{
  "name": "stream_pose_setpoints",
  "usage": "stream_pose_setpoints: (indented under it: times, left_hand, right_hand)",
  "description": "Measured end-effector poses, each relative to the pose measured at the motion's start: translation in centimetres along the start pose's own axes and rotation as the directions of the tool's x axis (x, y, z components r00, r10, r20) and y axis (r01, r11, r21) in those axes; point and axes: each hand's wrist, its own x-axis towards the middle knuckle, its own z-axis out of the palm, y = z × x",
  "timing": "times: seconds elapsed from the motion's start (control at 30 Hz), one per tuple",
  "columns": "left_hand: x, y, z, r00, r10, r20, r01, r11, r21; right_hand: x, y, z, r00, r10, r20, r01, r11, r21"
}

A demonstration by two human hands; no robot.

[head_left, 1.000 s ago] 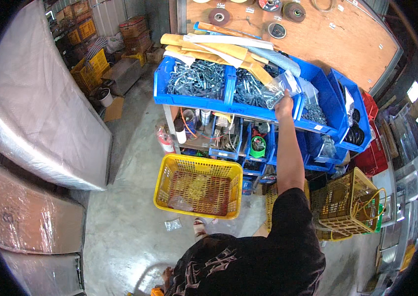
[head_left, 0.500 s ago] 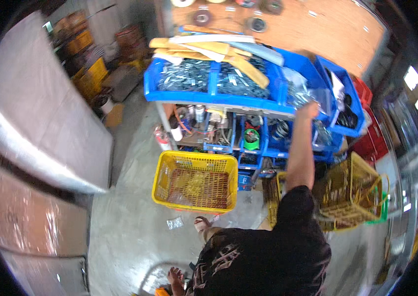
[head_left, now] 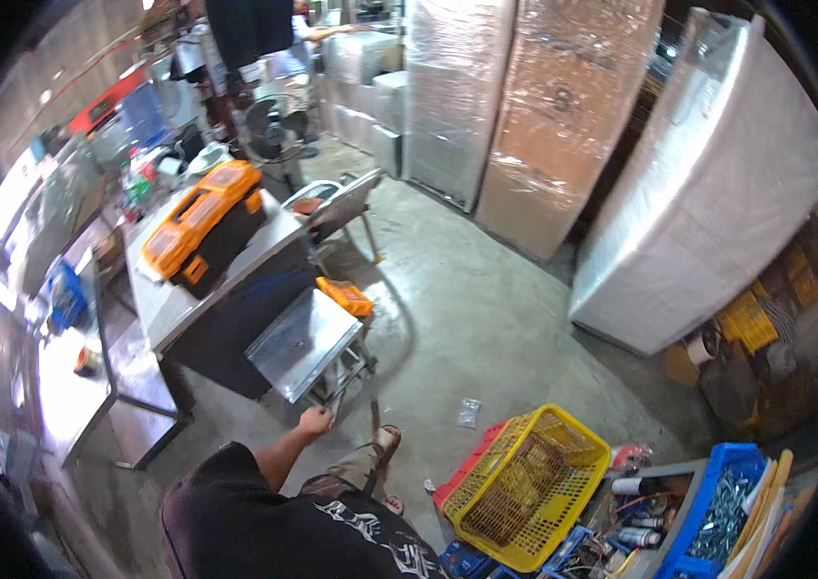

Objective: The person wraps a small item in bubble wrap and secures it with tape, then moves to a larger metal object and wraps it with bubble wrap and tape. The person uses a tape dispenser to secure the wrapping material.

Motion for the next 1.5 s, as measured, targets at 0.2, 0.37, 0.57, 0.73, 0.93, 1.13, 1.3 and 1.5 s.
stream_pose_setpoints:
  times: [0.2, 0.37, 0.57, 0.73, 0.93, 1.13, 1.3, 1.5]
  left_hand:
    - [-14.6, -16.4, 4.1, 0.959, -0.172, 0.223, 0.046, 0.877, 0.479]
    - [-19.7, -19.5, 4.0, 0.871, 0.04, 0.489, -0.199, 0.939, 0.279]
    - [-29.3, -22.4, 0.6, 0.756, -0.034, 0.654, 0.208, 0.959, -0.191]
    - [-36.2, -34.2, -1.4, 0.99, -0.041, 0.132, 0.063, 0.984, -0.165]
    - [-42.4, -42.5, -4.5, 0.756, -0.578, -0.306, 0.368, 0.763, -0.532]
    - [-46.1, -49.0, -11.3, 0.572, -0.793, -0.207, 0.522, 0.547, -0.654]
    - [-47.2, -57.0, -10.1, 0.7, -0.714, 0.02, 0.522, 0.492, -0.697]
    - [-51.1, -58.8, -17.6, 0.642, -0.765, -0.044, 0.222, 0.24, -0.945]
  right_hand:
    - [6.3, 2.4, -2.4, 0.984, -0.156, -0.09, 0.155, 0.988, -0.017]
    - [8.7, 0.8, -6.4, 0.894, -0.349, -0.281, 0.41, 0.89, 0.199]
    - [-7.2, -12.9, -6.6, 0.504, -0.84, 0.203, 0.386, 0.429, 0.816]
    - [-32.2, -22.6, -15.8, -0.422, -0.844, 0.332, 0.302, 0.214, 0.929]
    - [-55.1, -26.3, -22.4, -0.876, -0.481, 0.031, 0.091, -0.102, 0.991]
    - [-69.5, -27.7, -28.5, -0.913, -0.401, 0.072, 0.052, 0.061, 0.997]
    - [-76.9, -27.1, -26.9, -0.964, -0.114, 0.24, 0.227, 0.114, 0.967]
    - [-89.7, -26.8, -17.6, -0.877, 0.362, 0.316, 0.258, -0.2, 0.945]
